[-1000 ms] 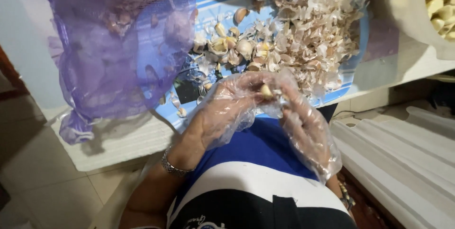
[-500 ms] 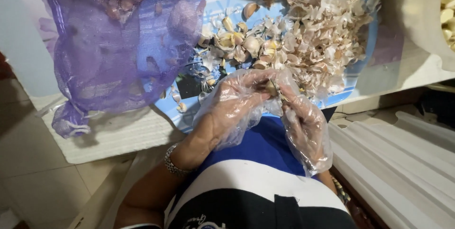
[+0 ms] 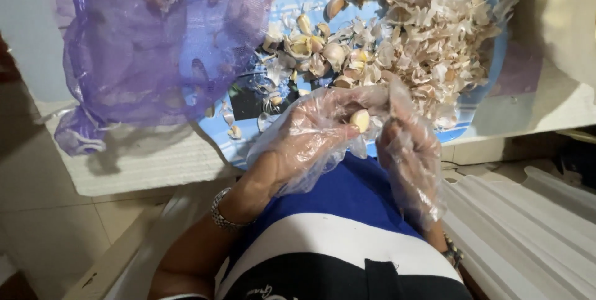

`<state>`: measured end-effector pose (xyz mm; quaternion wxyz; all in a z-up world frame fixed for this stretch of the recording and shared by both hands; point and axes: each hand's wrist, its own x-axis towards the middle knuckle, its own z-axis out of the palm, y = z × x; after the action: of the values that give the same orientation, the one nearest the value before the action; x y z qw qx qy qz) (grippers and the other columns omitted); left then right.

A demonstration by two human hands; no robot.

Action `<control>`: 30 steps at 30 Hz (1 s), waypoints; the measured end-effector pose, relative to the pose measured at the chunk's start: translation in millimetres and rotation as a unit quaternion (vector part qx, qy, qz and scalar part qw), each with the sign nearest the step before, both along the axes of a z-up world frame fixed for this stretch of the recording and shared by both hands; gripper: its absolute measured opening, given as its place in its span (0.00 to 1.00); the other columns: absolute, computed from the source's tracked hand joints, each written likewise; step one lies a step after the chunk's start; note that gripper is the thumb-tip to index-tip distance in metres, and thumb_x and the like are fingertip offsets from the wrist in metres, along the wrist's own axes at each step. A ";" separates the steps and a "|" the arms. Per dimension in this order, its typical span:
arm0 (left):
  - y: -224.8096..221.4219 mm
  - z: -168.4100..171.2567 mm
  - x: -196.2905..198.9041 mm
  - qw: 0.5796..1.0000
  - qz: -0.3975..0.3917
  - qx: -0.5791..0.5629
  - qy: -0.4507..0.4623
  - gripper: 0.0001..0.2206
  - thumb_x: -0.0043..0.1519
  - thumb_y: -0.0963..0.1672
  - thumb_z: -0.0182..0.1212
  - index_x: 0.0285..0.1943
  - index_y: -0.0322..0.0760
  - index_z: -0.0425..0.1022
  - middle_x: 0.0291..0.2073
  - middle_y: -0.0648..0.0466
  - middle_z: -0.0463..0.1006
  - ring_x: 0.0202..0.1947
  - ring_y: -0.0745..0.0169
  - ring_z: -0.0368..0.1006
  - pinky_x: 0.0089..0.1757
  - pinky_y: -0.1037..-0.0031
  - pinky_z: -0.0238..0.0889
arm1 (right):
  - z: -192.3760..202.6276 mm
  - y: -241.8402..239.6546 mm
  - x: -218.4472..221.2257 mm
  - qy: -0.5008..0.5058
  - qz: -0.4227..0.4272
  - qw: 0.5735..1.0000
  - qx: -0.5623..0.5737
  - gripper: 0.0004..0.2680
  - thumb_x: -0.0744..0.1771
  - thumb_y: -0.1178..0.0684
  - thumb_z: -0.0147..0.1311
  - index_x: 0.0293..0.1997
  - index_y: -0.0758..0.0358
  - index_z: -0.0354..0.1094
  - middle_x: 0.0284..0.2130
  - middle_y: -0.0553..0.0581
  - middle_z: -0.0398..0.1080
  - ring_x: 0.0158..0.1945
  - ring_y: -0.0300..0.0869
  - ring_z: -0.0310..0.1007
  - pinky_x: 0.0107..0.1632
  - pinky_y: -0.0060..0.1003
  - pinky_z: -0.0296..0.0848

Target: The person is peeling individual garlic cloves, removing the outer papery skin and placing the peeled cloves aside.

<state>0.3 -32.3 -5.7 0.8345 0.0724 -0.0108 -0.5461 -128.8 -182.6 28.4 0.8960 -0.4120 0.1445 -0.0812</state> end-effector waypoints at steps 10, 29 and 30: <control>-10.5 54.7 4.1 0.915 -0.027 0.366 -0.171 0.18 0.61 0.37 0.65 0.61 0.33 0.75 0.52 0.42 0.81 0.50 0.53 0.77 0.52 0.69 0.75 | 26.7 3.7 0.6 0.271 -0.012 0.876 -0.398 0.14 0.69 0.60 0.43 0.61 0.72 0.67 0.18 0.57 0.64 0.21 0.37 0.65 0.22 0.28 0.65; -14.6 34.9 -11.3 0.957 0.033 0.274 -0.088 0.18 0.58 0.36 0.68 0.56 0.23 0.72 0.47 0.39 0.76 0.43 0.56 0.76 0.42 0.75 0.76 | -7.3 14.3 -17.9 0.109 -0.054 0.866 -0.486 0.14 0.67 0.64 0.53 0.60 0.74 0.71 0.38 0.68 0.75 0.33 0.43 0.73 0.38 0.41 0.76; -14.9 39.8 -9.5 0.957 0.033 0.274 -0.088 0.18 0.58 0.36 0.68 0.56 0.23 0.72 0.47 0.39 0.76 0.43 0.56 0.76 0.42 0.75 0.76 | -11.1 13.0 -19.2 0.108 -0.054 0.865 -0.486 0.14 0.67 0.64 0.53 0.60 0.74 0.71 0.38 0.68 0.75 0.33 0.43 0.73 0.38 0.41 0.76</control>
<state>-9.2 -47.2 34.1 0.7960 0.3461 0.0679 -0.4918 -148.0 -169.6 17.4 0.5551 -0.7930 0.2051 -0.1446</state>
